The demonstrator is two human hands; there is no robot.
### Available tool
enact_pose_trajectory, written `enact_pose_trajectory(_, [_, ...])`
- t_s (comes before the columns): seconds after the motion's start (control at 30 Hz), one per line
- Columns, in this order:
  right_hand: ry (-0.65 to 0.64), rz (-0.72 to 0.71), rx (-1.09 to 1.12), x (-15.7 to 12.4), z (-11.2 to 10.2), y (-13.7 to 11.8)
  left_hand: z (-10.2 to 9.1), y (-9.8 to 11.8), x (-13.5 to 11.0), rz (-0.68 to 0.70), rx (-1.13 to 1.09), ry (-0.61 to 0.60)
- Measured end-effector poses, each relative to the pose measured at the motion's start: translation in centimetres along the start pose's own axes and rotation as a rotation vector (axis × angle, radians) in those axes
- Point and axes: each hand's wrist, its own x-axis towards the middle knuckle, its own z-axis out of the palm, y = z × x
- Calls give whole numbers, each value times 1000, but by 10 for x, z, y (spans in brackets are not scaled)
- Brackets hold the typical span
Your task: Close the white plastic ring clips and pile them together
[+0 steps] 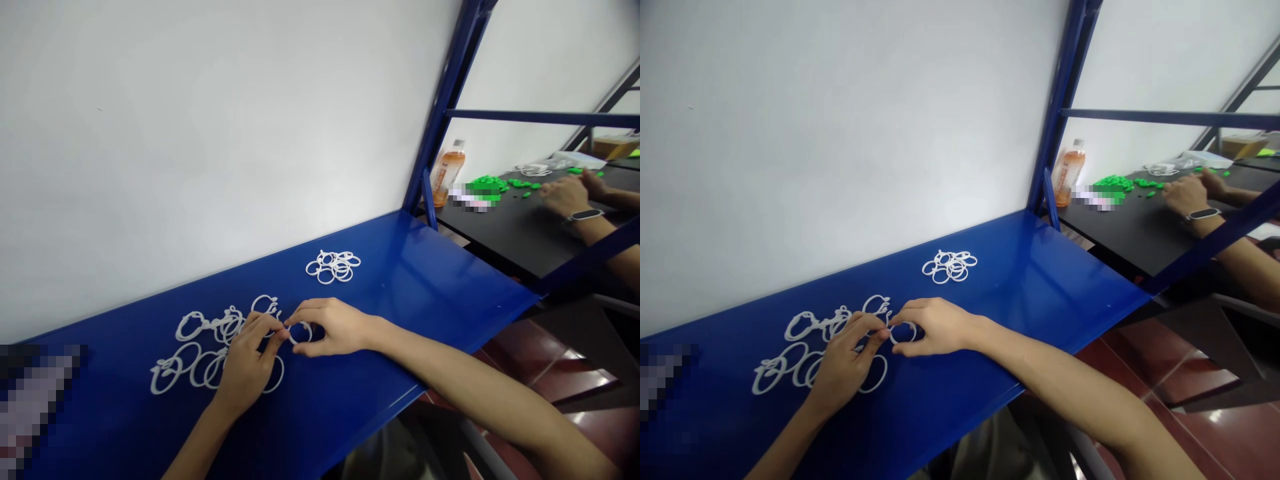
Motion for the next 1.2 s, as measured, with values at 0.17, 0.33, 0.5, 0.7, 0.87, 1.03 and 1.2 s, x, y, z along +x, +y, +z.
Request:
enact_pose_trajectory(0.17, [70,24,-129,0,1,-1,2,-3,-1,-75,83,76])
enact_pose_trajectory(0.33, [160,75,-300,2,-2,12,0,-6,0,-25,124,69])
enact_pose_trajectory(0.5, [303,313,-540,5,-12,37,-1,-14,2,-33,265,60])
enact_pose_trajectory(0.7, [256,447,-744,14,-17,58,1,-24,1,-90,465,-1])
enact_pose_trajectory(0.87, [223,494,-761,14,-16,62,1,-27,-2,-91,507,-59])
enact_pose_trajectory(1.03, [261,472,-755,13,-17,60,2,-26,-2,-124,504,-77])
enact_pose_trajectory(1.2, [326,387,-762,12,-16,60,1,-24,-2,-153,530,-106])
